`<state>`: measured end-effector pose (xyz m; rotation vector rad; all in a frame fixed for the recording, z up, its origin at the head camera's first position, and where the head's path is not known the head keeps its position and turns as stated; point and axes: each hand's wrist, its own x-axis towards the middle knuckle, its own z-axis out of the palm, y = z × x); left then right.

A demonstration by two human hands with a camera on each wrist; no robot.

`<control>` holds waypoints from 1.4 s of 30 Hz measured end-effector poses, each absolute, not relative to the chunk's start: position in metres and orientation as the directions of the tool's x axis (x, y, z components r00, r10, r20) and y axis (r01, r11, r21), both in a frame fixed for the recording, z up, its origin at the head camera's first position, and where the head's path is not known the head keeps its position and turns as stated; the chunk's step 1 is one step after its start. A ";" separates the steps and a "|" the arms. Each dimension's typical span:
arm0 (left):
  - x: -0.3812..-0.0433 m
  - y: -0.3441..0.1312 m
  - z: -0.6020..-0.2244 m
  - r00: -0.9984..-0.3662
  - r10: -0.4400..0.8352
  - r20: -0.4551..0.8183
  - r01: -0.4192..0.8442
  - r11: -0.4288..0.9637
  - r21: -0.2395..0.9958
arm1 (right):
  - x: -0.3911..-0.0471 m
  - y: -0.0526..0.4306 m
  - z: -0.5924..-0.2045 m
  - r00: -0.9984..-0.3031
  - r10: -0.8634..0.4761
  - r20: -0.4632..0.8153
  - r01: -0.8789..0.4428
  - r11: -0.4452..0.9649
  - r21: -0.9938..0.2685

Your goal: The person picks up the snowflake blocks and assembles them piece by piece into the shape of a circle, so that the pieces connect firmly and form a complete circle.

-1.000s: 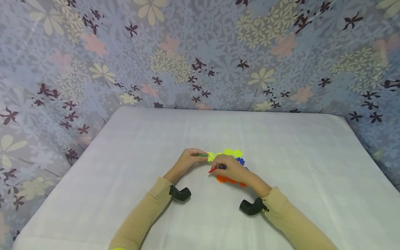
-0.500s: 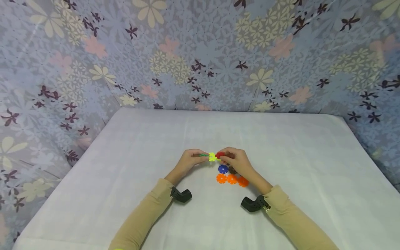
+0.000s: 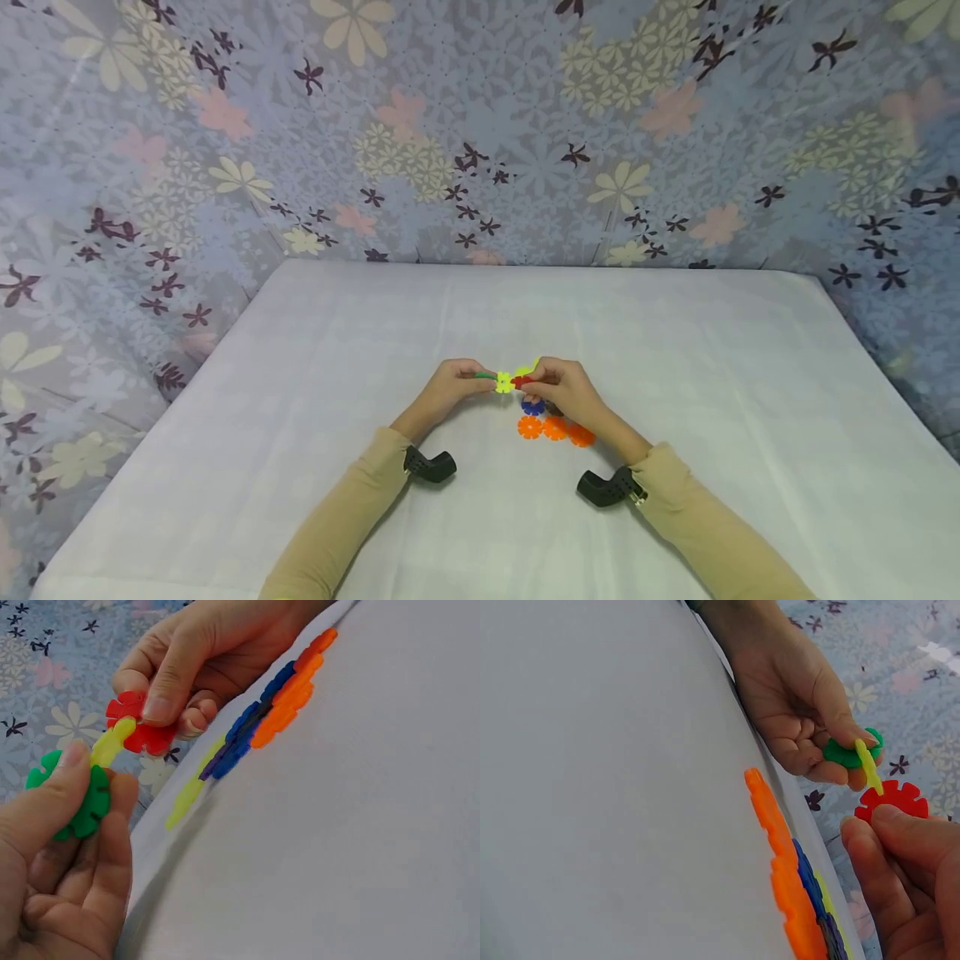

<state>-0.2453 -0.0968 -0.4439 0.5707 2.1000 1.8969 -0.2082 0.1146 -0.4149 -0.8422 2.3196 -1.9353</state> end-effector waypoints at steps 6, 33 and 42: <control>-0.245 -0.098 -0.443 -0.888 0.452 0.080 0.104 0.029 0.994 | -0.209 0.111 -0.415 -0.844 -0.397 0.360 -0.422 0.079 -0.903; -0.240 -0.092 -0.442 -0.875 0.483 -0.035 -0.101 -0.112 0.989 | -0.223 0.117 -0.443 -0.912 -0.299 0.279 -0.307 0.049 -0.950; -0.232 -0.091 -0.421 -0.833 0.551 -0.050 -0.004 0.084 0.996 | -0.222 0.116 -0.440 -0.900 -0.322 0.293 -0.312 0.006 -0.950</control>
